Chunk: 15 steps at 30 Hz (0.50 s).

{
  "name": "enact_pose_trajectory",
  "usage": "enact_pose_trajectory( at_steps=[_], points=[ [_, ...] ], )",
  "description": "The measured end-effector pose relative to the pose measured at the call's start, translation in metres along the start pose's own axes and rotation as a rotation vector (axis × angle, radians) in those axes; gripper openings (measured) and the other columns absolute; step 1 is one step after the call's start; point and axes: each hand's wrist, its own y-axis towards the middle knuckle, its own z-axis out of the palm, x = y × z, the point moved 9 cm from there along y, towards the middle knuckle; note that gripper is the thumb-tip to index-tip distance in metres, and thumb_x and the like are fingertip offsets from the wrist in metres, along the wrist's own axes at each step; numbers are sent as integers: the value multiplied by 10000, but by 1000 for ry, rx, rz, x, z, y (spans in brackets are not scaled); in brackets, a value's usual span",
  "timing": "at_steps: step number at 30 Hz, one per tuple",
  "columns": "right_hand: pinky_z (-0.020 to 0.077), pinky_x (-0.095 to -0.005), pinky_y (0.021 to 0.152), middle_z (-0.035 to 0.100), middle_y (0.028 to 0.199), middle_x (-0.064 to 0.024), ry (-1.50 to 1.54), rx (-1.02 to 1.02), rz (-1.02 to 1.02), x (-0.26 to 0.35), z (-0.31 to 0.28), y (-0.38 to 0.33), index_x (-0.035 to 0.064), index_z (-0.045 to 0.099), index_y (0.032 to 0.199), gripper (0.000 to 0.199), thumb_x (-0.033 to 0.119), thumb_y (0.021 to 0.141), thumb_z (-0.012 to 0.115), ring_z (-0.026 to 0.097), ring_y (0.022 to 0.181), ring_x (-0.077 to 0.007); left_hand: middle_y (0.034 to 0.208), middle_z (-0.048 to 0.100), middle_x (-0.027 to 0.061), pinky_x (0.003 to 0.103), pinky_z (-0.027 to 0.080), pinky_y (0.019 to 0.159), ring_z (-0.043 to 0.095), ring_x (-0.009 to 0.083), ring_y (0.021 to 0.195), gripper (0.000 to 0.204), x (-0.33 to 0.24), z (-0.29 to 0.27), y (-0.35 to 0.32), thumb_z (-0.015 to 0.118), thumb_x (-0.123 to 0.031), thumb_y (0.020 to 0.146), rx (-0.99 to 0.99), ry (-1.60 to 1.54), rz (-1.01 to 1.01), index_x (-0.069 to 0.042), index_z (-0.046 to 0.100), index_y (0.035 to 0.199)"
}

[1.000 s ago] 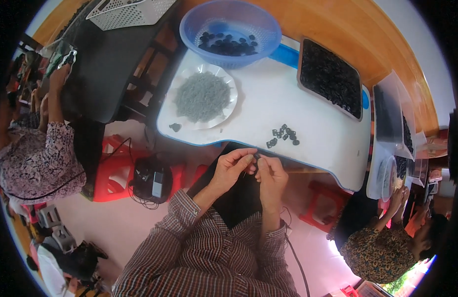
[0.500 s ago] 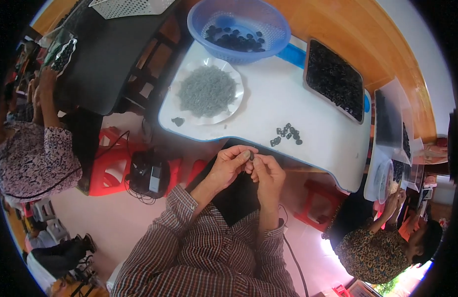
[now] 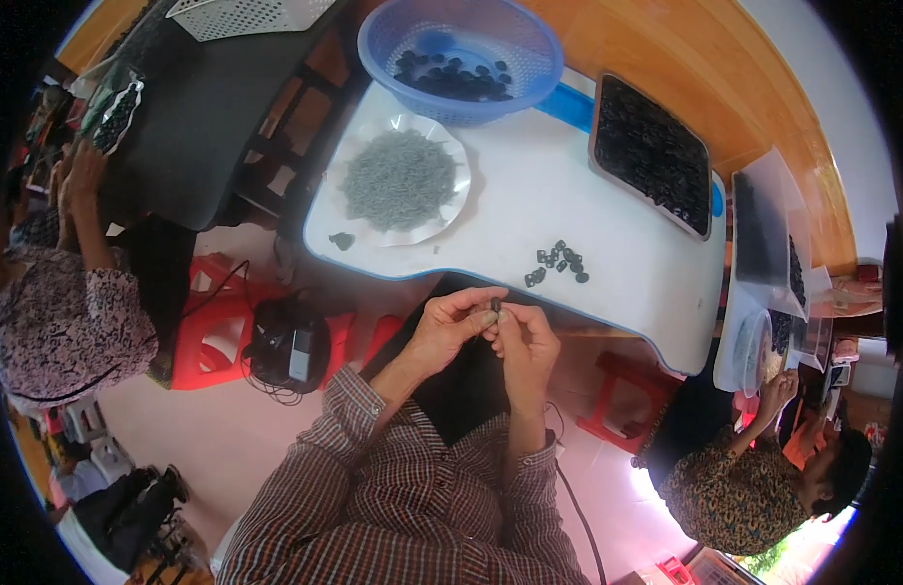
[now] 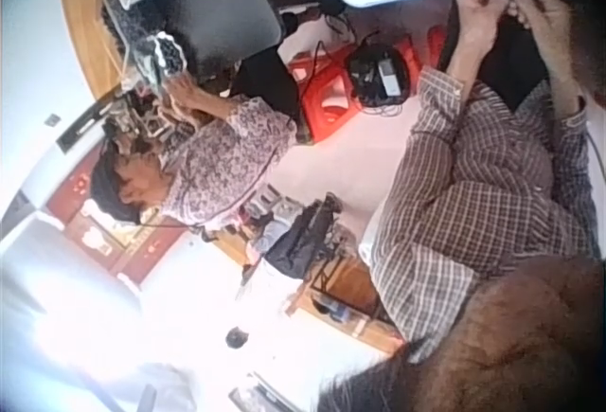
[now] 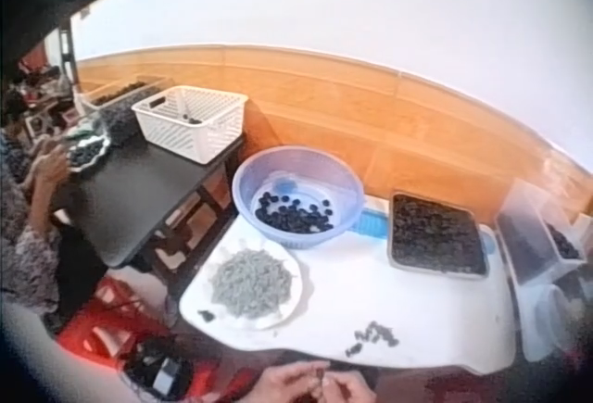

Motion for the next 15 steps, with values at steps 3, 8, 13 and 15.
enact_pose_trajectory(
  at_steps=[3,8,13,15],
  points=[
    [420,-169,528,593,764,-9,10,-6,-4,-1,-4,1,7,611,937,72,74,918,592,542,630,-42,857,567,12,221,505,708,573,97,758,347,-2,5,2,585,29,894,13,53,38,20,567,1241],
    [428,-170,529,596,793,-11,-2,13,24,-8,-5,2,6,623,931,63,51,910,585,539,619,-43,850,552,-3,205,490,676,559,77,732,304,-4,1,2,607,24,884,-12,109,40,7,601,1187],
    [456,-243,557,583,824,-46,-259,-163,-187,2,-29,8,-3,637,922,68,42,872,627,564,662,-103,810,519,-20,201,466,638,534,50,711,250,-19,3,8,628,4,873,-73,288,86,-15,632,1123],
    [464,-273,571,578,830,-65,-388,-237,-286,11,-38,11,-5,640,923,78,37,857,642,574,676,-134,798,537,24,245,465,607,538,95,676,268,-40,6,9,632,-1,855,-104,704,302,-21,629,1122]
  ],
)
